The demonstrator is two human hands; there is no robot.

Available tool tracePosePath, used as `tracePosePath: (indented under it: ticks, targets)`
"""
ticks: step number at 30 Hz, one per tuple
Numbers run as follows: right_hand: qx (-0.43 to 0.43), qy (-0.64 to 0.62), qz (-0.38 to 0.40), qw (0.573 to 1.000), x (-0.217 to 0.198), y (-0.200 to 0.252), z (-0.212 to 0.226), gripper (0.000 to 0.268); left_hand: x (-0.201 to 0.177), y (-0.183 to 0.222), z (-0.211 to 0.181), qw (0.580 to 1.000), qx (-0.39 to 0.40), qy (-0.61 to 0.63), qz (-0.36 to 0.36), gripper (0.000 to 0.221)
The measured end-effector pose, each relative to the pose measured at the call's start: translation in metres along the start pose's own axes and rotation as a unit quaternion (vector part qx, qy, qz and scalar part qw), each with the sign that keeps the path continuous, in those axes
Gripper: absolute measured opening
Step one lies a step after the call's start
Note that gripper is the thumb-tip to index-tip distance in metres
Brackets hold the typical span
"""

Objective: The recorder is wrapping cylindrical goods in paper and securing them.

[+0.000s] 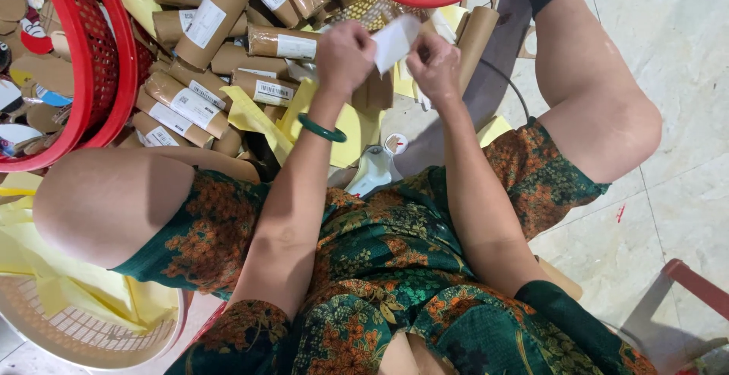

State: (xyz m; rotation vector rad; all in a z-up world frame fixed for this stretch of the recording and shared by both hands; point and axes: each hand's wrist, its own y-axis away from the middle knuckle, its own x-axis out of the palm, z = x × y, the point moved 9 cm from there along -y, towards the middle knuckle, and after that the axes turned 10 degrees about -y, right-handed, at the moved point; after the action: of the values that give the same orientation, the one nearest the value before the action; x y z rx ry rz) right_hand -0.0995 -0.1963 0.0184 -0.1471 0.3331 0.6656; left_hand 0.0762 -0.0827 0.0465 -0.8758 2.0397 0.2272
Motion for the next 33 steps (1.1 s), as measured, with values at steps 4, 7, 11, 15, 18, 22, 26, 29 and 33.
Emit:
tracePosePath:
  ticks: [4, 7, 11, 15, 18, 22, 26, 29, 33]
  targets:
    - [0.015, 0.146, -0.036, 0.989, -0.027, -0.004, -0.025, 0.008, -0.026, -0.020, 0.041, 0.997, -0.069, 0.014, 0.038, 0.014]
    - [0.135, 0.234, -0.041, 0.962, -0.050, 0.000, -0.082, 0.009, -0.014, -0.014, 0.075, 0.958, -0.206, 0.012, 0.202, 0.018]
    - [0.211, 0.146, -0.168, 0.952, -0.081, 0.008, -0.138, 0.012, -0.015, -0.017, 0.090, 0.965, -0.199, -0.038, 0.164, 0.019]
    - [0.327, -0.336, -0.111, 0.876, -0.016, 0.024, -0.206, 0.037, 0.027, 0.003, 0.094, 0.949, -0.247, 0.071, 0.185, 0.019]
    - [0.351, -0.458, 0.076, 0.813, 0.061, 0.029, -0.104, 0.045, 0.079, 0.031, 0.087, 0.911, -0.302, 0.144, 0.240, 0.018]
    - [0.340, -0.507, 0.124, 0.782, 0.086, 0.040, -0.094, 0.029, 0.125, 0.063, 0.080, 0.854, -0.290, 0.343, 0.264, 0.017]
    - [0.258, -0.278, 0.012, 0.925, 0.041, 0.030, -0.167, 0.024, 0.168, 0.095, 0.154, 0.867, -0.338, 0.338, 0.142, 0.016]
    - [0.235, -0.258, -0.019, 0.937, 0.035, 0.027, -0.195, 0.026, 0.155, 0.107, 0.156, 0.903, -0.340, 0.254, 0.070, 0.018]
    - [0.241, -0.208, -0.008, 0.948, 0.041, 0.024, -0.182, 0.022, 0.146, 0.117, 0.131, 0.977, -0.203, 0.065, -0.014, 0.010]
